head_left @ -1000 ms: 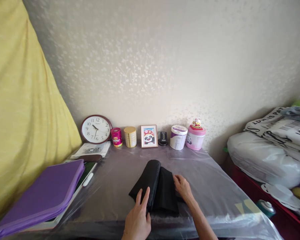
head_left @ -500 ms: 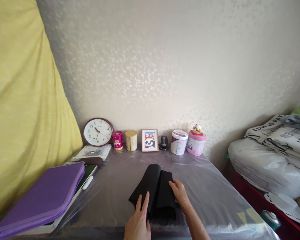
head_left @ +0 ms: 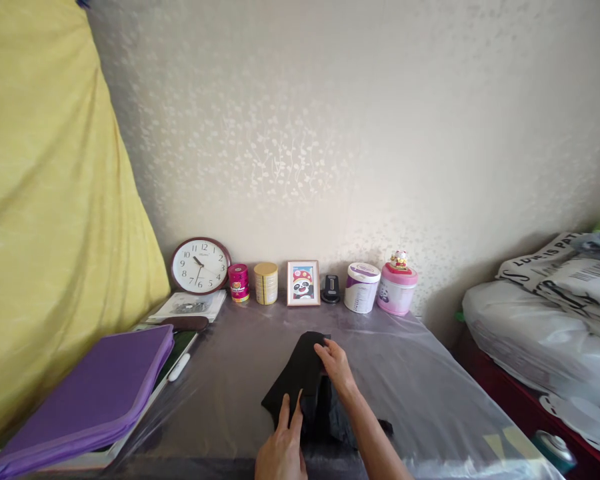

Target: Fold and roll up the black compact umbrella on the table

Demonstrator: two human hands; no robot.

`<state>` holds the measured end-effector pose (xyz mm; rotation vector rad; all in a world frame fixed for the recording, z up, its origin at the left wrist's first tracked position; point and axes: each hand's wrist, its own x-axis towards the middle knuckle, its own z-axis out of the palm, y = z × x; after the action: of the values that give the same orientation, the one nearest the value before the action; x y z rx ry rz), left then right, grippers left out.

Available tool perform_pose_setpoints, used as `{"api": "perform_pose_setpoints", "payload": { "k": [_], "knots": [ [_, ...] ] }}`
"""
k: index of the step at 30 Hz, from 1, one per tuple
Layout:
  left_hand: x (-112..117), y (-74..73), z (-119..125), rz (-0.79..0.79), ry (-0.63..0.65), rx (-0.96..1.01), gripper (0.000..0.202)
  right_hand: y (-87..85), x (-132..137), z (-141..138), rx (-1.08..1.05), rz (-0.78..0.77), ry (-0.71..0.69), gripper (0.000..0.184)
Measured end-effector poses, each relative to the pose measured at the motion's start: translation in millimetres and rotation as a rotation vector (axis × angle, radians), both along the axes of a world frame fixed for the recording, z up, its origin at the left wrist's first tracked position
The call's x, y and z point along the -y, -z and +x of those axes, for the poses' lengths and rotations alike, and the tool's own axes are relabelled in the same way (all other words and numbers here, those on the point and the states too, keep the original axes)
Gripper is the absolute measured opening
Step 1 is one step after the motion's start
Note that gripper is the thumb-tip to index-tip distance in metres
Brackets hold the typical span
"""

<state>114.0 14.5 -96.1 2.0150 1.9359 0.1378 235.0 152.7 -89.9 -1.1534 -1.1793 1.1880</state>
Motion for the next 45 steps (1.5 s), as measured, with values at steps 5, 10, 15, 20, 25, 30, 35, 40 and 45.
{"api": "perform_pose_setpoints", "payload": {
  "k": [5,10,15,20,25,30,35,40,45],
  "knots": [
    [-3,0.9,-2,-0.005,0.004,-0.017,0.08,2.2,-6,-21,0.164,-0.033,-0.032,0.036],
    [-7,4.6,-8,-0.068,0.023,-0.003,0.079,9.8,-12,-28,0.481,0.018,-0.043,0.03],
    [-6,12.3,-10,0.006,-0.008,0.12,0.09,8.3,-10,-29,0.685,0.084,-0.058,0.029],
    [-4,1.7,-2,-0.043,-0.011,0.036,0.092,1.7,-4,-32,0.687,0.115,-0.083,0.033],
    [-6,-2.0,1,-0.085,-0.031,-0.015,0.088,-1.8,9,-30,0.619,0.287,-0.203,0.021],
    [-9,6.0,-2,-0.12,-0.066,0.019,0.084,9.6,35,-14,0.527,0.741,-0.109,0.022],
    [-9,13.4,-5,-0.103,-0.048,0.025,0.081,31.6,29,0,0.724,0.823,-0.015,0.03],
    [-12,15.9,-8,-0.112,-0.054,0.065,0.082,40.0,-27,4,0.916,0.746,-0.002,0.035],
    [-13,14.6,-9,-0.143,-0.081,0.07,0.079,23.6,-45,6,0.937,0.576,0.119,0.035]
  ]
}}
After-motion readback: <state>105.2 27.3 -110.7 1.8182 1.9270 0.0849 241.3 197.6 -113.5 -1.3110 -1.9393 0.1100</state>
